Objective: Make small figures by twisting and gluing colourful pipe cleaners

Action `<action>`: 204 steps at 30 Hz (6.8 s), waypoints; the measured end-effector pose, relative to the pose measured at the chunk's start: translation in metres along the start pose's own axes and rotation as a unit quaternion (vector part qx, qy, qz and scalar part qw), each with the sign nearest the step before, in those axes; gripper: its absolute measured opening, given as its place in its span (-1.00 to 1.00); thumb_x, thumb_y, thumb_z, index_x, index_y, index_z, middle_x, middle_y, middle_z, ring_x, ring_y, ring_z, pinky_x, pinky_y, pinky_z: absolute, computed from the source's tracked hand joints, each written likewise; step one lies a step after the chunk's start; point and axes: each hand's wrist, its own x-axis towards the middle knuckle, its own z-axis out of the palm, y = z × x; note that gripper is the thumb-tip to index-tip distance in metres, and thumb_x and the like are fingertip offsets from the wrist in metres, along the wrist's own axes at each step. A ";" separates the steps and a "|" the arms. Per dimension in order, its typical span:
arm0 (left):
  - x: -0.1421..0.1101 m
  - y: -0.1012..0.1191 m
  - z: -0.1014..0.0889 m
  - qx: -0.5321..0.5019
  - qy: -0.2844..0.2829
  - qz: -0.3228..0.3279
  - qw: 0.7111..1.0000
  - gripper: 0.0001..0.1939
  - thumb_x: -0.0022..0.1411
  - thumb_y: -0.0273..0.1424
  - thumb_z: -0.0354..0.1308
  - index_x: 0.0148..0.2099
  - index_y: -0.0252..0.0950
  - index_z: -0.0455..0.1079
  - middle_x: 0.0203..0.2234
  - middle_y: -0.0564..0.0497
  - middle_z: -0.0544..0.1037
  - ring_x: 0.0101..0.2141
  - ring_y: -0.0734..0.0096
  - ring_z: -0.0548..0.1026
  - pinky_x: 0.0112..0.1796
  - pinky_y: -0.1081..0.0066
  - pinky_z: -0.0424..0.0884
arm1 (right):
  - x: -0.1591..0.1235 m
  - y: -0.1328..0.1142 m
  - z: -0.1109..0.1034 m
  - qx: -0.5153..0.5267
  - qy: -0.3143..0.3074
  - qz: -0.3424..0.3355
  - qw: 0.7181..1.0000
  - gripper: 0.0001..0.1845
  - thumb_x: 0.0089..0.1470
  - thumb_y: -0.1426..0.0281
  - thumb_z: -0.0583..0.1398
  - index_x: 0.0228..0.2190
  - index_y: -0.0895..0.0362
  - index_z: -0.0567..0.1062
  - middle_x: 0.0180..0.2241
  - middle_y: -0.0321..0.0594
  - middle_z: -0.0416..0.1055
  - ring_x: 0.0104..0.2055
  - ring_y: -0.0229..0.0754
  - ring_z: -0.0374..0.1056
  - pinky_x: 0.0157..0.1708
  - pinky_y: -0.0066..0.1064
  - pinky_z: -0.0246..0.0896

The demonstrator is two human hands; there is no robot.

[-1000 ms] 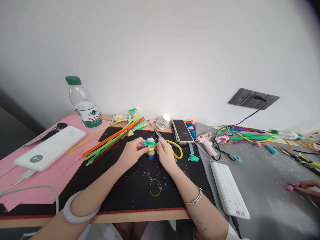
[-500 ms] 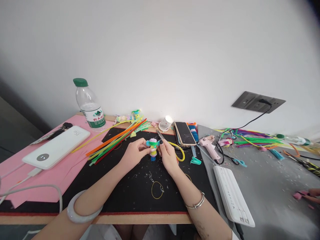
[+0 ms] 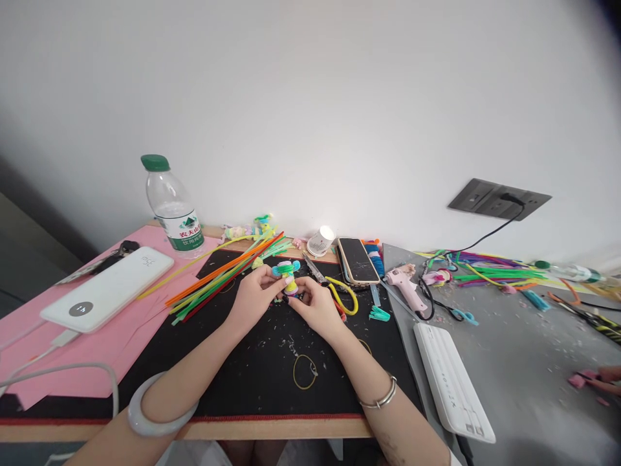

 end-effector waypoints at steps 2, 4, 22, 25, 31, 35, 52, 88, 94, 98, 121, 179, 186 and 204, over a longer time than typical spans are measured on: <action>0.000 0.000 0.000 -0.003 -0.013 -0.001 1.000 -0.71 0.01 -0.17 0.25 -0.41 -0.27 0.28 -0.57 0.06 0.52 -0.53 0.37 0.49 -0.51 0.42 0.34 | 0.000 0.003 0.001 0.016 -0.001 0.002 1.000 -0.80 -0.02 0.40 0.20 -0.27 0.13 0.43 -0.45 -0.30 0.45 -0.59 -0.36 0.17 -0.56 -0.51 0.07; 0.000 0.001 0.000 -0.012 -0.023 0.000 1.000 -0.72 0.01 -0.19 0.25 -0.41 -0.26 0.28 -0.55 0.05 0.52 -0.49 0.35 0.50 -0.49 0.42 0.35 | 0.001 0.008 0.001 0.037 0.003 0.005 0.999 -0.82 -0.01 0.40 0.18 -0.29 0.14 0.44 -0.45 -0.28 0.46 -0.54 -0.33 0.24 -0.52 -0.50 0.13; 0.002 -0.005 -0.001 -0.058 -0.056 -0.003 0.997 -0.72 0.01 -0.27 0.28 -0.33 -0.29 0.29 -0.38 -0.03 0.57 -0.32 0.27 0.54 -0.29 0.32 0.45 | 0.002 0.008 0.003 0.109 0.006 0.043 0.993 -0.90 -0.02 0.37 0.17 -0.40 0.13 0.37 -0.61 -0.39 0.31 -0.65 -0.35 0.21 -0.65 -0.51 0.15; 0.002 -0.004 -0.001 -0.065 -0.063 -0.007 0.996 -0.68 -0.03 -0.27 0.30 -0.28 -0.29 0.30 -0.34 -0.04 0.57 -0.26 0.24 0.55 -0.24 0.28 0.46 | 0.002 0.007 0.002 0.110 0.007 0.042 0.993 -0.89 -0.02 0.36 0.17 -0.40 0.14 0.38 -0.65 -0.41 0.29 -0.67 -0.35 0.20 -0.66 -0.52 0.13; 0.001 -0.001 0.000 -0.039 -0.083 0.000 0.996 -0.67 -0.03 -0.26 0.30 -0.24 -0.29 0.35 -0.27 -0.05 0.55 -0.30 0.30 0.55 -0.23 0.31 0.46 | 0.003 0.005 0.001 0.123 0.041 0.044 0.991 -0.86 -0.01 0.32 0.17 -0.39 0.14 0.38 -0.62 -0.37 0.34 -0.69 -0.35 0.19 -0.68 -0.52 0.12; 0.002 0.000 -0.003 -0.038 -0.049 0.002 0.998 -0.72 0.10 -0.21 0.19 -0.22 -0.30 0.37 -0.36 -0.01 0.54 -0.39 0.35 0.53 -0.32 0.36 0.45 | 0.003 0.004 0.000 0.126 0.063 0.047 0.989 -0.86 -0.02 0.34 0.16 -0.38 0.14 0.36 -0.59 -0.36 0.34 -0.67 -0.35 0.20 -0.68 -0.51 0.11; 0.002 0.007 -0.004 -0.172 0.055 -0.012 0.983 -0.77 0.13 -0.26 0.13 -0.22 -0.30 0.34 -0.21 -0.04 0.50 -0.50 0.53 0.45 -0.44 0.46 0.36 | 0.004 0.007 -0.001 0.116 0.098 0.044 0.987 -0.86 0.00 0.33 0.14 -0.38 0.14 0.34 -0.56 -0.36 0.32 -0.65 -0.35 0.19 -0.64 -0.50 0.10; 0.003 -0.002 0.000 -0.084 -0.023 -0.006 0.996 -0.66 0.03 -0.26 0.26 -0.17 -0.33 0.39 -0.37 -0.02 0.54 -0.42 0.38 0.52 -0.28 0.31 0.44 | 0.004 0.001 -0.002 0.099 0.144 0.049 0.983 -0.85 -0.01 0.32 0.15 -0.39 0.14 0.35 -0.57 -0.33 0.34 -0.65 -0.33 0.19 -0.67 -0.50 0.09; 0.004 -0.009 0.003 -0.041 -0.090 -0.027 0.995 -0.53 0.04 -0.18 0.24 -0.04 -0.31 0.35 -0.23 -0.07 0.53 -0.43 0.41 0.50 -0.42 0.41 0.41 | 0.004 0.004 0.001 0.146 0.099 0.037 0.984 -0.81 0.00 0.37 0.12 -0.28 0.15 0.37 -0.50 -0.30 0.38 -0.61 -0.33 0.24 -0.68 -0.53 0.15; 0.002 -0.009 0.004 -0.003 -0.136 -0.020 0.990 -0.62 0.09 -0.17 0.19 -0.10 -0.30 0.43 -0.44 0.00 0.54 -0.51 0.41 0.45 -0.47 0.43 0.35 | 0.003 0.006 0.007 0.161 0.048 0.013 0.986 -0.71 0.02 0.41 0.12 -0.16 0.12 0.30 -0.42 -0.26 0.45 -0.55 -0.32 0.34 -0.57 -0.48 0.30; 0.002 -0.010 0.002 -0.016 -0.031 -0.010 0.999 -0.78 -0.11 -0.34 0.31 -0.37 -0.27 0.38 -0.53 0.04 0.50 -0.59 0.41 0.40 -0.60 0.45 0.33 | -0.001 0.000 -0.003 -0.014 -0.006 -0.057 0.998 -0.77 0.15 0.45 -0.01 -0.42 0.13 0.43 -0.59 -0.33 0.36 -0.62 -0.33 0.27 -0.53 -0.50 0.20; 0.002 -0.004 0.004 -0.027 -0.019 -0.034 0.999 -0.74 -0.01 -0.27 0.27 -0.36 -0.30 0.30 -0.58 0.12 0.44 -0.67 0.57 0.33 -0.62 0.52 0.29 | 0.007 0.000 0.004 0.286 0.050 0.069 0.955 -0.73 0.03 0.23 0.16 -0.34 0.20 0.45 -0.49 -0.28 0.37 -0.56 -0.35 0.29 -0.58 -0.50 0.32; 0.003 -0.013 0.003 -0.023 -0.032 -0.012 0.999 -0.74 0.01 -0.27 0.24 -0.29 -0.32 0.34 -0.50 0.05 0.49 -0.61 0.52 0.37 -0.58 0.49 0.35 | 0.004 0.000 0.008 0.177 0.027 0.034 0.983 -0.84 0.07 0.38 0.07 -0.46 0.16 0.39 -0.59 -0.34 0.32 -0.63 -0.36 0.23 -0.60 -0.50 0.23; 0.003 -0.012 0.006 -0.026 -0.056 -0.042 0.997 -0.73 -0.03 -0.27 0.26 -0.31 -0.30 0.35 -0.53 0.07 0.48 -0.66 0.54 0.34 -0.58 0.47 0.35 | 0.002 0.000 0.002 -0.041 0.056 -0.011 0.998 -0.81 0.07 0.48 0.00 -0.50 0.12 0.36 -0.65 -0.35 0.31 -0.62 -0.29 0.23 -0.55 -0.50 0.12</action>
